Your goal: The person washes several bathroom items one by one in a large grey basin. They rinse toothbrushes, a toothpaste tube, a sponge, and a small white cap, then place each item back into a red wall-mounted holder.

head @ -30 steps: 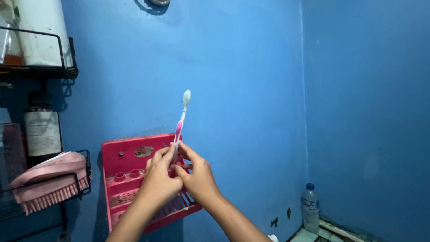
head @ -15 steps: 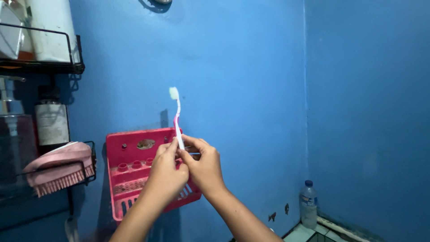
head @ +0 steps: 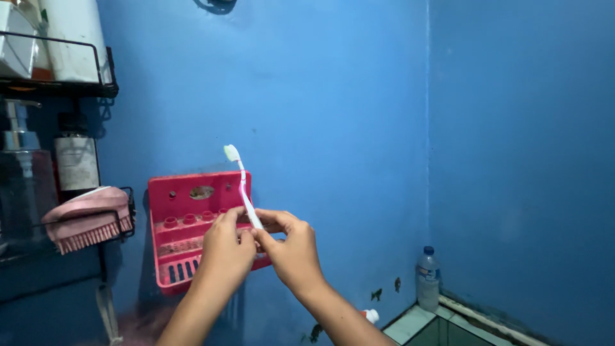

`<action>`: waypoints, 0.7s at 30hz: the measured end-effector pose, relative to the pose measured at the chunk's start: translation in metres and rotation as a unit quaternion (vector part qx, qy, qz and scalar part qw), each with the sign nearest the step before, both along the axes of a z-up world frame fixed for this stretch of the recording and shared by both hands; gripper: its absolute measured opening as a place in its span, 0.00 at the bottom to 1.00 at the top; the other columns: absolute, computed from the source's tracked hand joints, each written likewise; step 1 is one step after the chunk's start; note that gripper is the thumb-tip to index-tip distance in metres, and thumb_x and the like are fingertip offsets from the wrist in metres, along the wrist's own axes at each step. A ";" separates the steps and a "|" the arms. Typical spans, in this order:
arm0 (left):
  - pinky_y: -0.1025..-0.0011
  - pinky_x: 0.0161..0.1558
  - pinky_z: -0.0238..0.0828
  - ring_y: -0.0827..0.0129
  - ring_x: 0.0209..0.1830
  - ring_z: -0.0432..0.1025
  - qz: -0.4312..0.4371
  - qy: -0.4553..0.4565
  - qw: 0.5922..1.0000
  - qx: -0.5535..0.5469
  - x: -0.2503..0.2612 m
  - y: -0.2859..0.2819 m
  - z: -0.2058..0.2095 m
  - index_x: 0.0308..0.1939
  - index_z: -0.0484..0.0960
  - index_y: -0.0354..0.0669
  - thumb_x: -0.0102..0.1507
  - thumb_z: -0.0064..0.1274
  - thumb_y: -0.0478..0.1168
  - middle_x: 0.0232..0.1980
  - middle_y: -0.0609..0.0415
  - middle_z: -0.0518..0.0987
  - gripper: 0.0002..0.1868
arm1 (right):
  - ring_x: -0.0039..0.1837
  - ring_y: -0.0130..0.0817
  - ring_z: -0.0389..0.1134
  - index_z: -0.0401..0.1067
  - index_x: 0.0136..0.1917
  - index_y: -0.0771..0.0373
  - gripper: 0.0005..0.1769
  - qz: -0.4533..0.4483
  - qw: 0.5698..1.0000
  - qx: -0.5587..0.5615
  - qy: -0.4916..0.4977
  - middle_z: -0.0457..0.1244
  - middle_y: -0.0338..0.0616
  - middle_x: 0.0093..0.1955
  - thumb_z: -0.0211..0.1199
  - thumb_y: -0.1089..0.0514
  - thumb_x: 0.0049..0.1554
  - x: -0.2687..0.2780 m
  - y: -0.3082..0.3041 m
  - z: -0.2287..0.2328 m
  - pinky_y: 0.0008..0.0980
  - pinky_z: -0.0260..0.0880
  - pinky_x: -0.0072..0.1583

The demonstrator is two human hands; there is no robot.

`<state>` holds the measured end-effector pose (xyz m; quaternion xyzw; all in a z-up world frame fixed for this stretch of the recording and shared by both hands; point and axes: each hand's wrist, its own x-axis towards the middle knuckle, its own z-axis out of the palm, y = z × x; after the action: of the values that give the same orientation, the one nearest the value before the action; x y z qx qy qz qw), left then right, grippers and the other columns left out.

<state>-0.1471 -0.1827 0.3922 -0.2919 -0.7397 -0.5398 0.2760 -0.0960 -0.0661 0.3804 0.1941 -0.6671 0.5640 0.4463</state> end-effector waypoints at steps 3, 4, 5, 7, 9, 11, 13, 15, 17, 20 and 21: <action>0.62 0.43 0.81 0.58 0.42 0.83 0.017 0.069 0.997 -0.003 0.010 0.003 -0.010 0.55 0.78 0.31 0.59 0.49 0.29 0.51 0.41 0.82 0.20 | 0.47 0.27 0.75 0.79 0.57 0.69 0.17 -0.024 0.999 0.028 0.011 0.74 0.47 0.48 0.67 0.66 0.53 0.015 0.005 -0.008 0.28 0.78 0.46; 0.62 0.42 0.81 0.59 0.42 0.83 0.011 0.052 0.999 -0.001 0.013 0.005 -0.014 0.54 0.78 0.31 0.59 0.50 0.31 0.50 0.41 0.83 0.18 | 0.46 0.27 0.75 0.79 0.57 0.68 0.17 -0.021 1.000 0.018 -0.012 0.74 0.47 0.47 0.66 0.65 0.54 0.019 0.006 -0.012 0.27 0.78 0.45; 0.63 0.42 0.81 0.59 0.41 0.83 0.004 0.035 0.999 0.000 0.015 0.006 -0.017 0.53 0.79 0.31 0.60 0.51 0.33 0.49 0.42 0.83 0.17 | 0.46 0.27 0.75 0.79 0.57 0.68 0.16 -0.017 0.999 0.007 -0.035 0.74 0.47 0.46 0.66 0.64 0.54 0.025 0.008 -0.015 0.27 0.78 0.45; 0.64 0.42 0.81 0.60 0.41 0.84 -0.005 0.008 1.000 0.004 0.021 0.011 -0.024 0.52 0.80 0.32 0.61 0.52 0.35 0.46 0.43 0.84 0.16 | 0.45 0.26 0.74 0.79 0.56 0.67 0.16 -0.015 0.998 -0.006 -0.059 0.74 0.46 0.45 0.66 0.63 0.54 0.034 0.012 -0.021 0.27 0.78 0.43; 0.65 0.42 0.81 0.61 0.40 0.84 -0.009 -0.016 1.000 0.007 0.028 0.014 -0.034 0.52 0.80 0.33 0.61 0.54 0.38 0.44 0.45 0.86 0.17 | 0.45 0.25 0.73 0.78 0.55 0.67 0.16 -0.020 0.998 -0.012 -0.062 0.73 0.44 0.46 0.67 0.62 0.54 0.043 0.015 -0.029 0.27 0.77 0.41; 0.66 0.41 0.80 0.62 0.39 0.84 -0.019 -0.026 0.999 0.012 0.035 0.016 -0.041 0.51 0.80 0.33 0.61 0.55 0.38 0.41 0.45 0.86 0.17 | 0.45 0.25 0.73 0.78 0.55 0.67 0.15 -0.024 0.997 -0.006 -0.068 0.73 0.44 0.46 0.67 0.61 0.54 0.051 0.018 -0.034 0.27 0.77 0.41; 0.67 0.40 0.80 0.63 0.38 0.84 -0.023 -0.039 0.999 0.012 0.041 0.018 -0.048 0.50 0.81 0.33 0.61 0.55 0.38 0.40 0.46 0.86 0.16 | 0.45 0.24 0.73 0.78 0.54 0.67 0.15 -0.026 0.997 -0.003 -0.069 0.73 0.43 0.46 0.67 0.60 0.54 0.059 0.020 -0.041 0.26 0.76 0.41; 0.68 0.39 0.80 0.64 0.36 0.85 -0.020 -0.056 0.998 0.011 0.047 0.022 -0.054 0.49 0.82 0.33 0.61 0.55 0.38 0.39 0.46 0.87 0.15 | 0.44 0.24 0.73 0.79 0.53 0.67 0.14 -0.023 0.998 -0.001 -0.066 0.73 0.43 0.45 0.68 0.59 0.54 0.067 0.025 -0.046 0.26 0.76 0.41; 0.68 0.38 0.80 0.65 0.35 0.85 -0.027 -0.061 0.998 0.014 0.053 0.026 -0.060 0.47 0.82 0.33 0.61 0.56 0.38 0.37 0.46 0.87 0.14 | 0.43 0.25 0.73 0.80 0.53 0.66 0.14 -0.036 0.996 0.009 -0.078 0.73 0.43 0.43 0.68 0.59 0.54 0.076 0.030 -0.052 0.26 0.75 0.42; 0.69 0.37 0.80 0.66 0.33 0.85 -0.037 -0.080 0.996 0.021 0.062 0.030 -0.074 0.45 0.82 0.33 0.61 0.57 0.39 0.35 0.46 0.87 0.13 | 0.43 0.25 0.74 0.80 0.52 0.67 0.14 -0.051 0.996 0.034 -0.065 0.74 0.43 0.41 0.68 0.59 0.54 0.089 0.035 -0.062 0.25 0.75 0.44; 0.69 0.37 0.81 0.66 0.33 0.85 -0.042 -0.087 0.995 0.024 0.065 0.032 -0.078 0.44 0.82 0.33 0.61 0.57 0.40 0.35 0.46 0.87 0.13 | 0.43 0.25 0.74 0.80 0.51 0.67 0.13 -0.055 0.996 0.044 -0.054 0.74 0.42 0.41 0.68 0.59 0.54 0.092 0.037 -0.064 0.24 0.75 0.45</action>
<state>-0.0823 -0.1511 0.3140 -0.2674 -0.7351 -0.5918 0.1946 -0.0039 -0.0296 0.3164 0.1458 -0.7243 0.5181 0.4309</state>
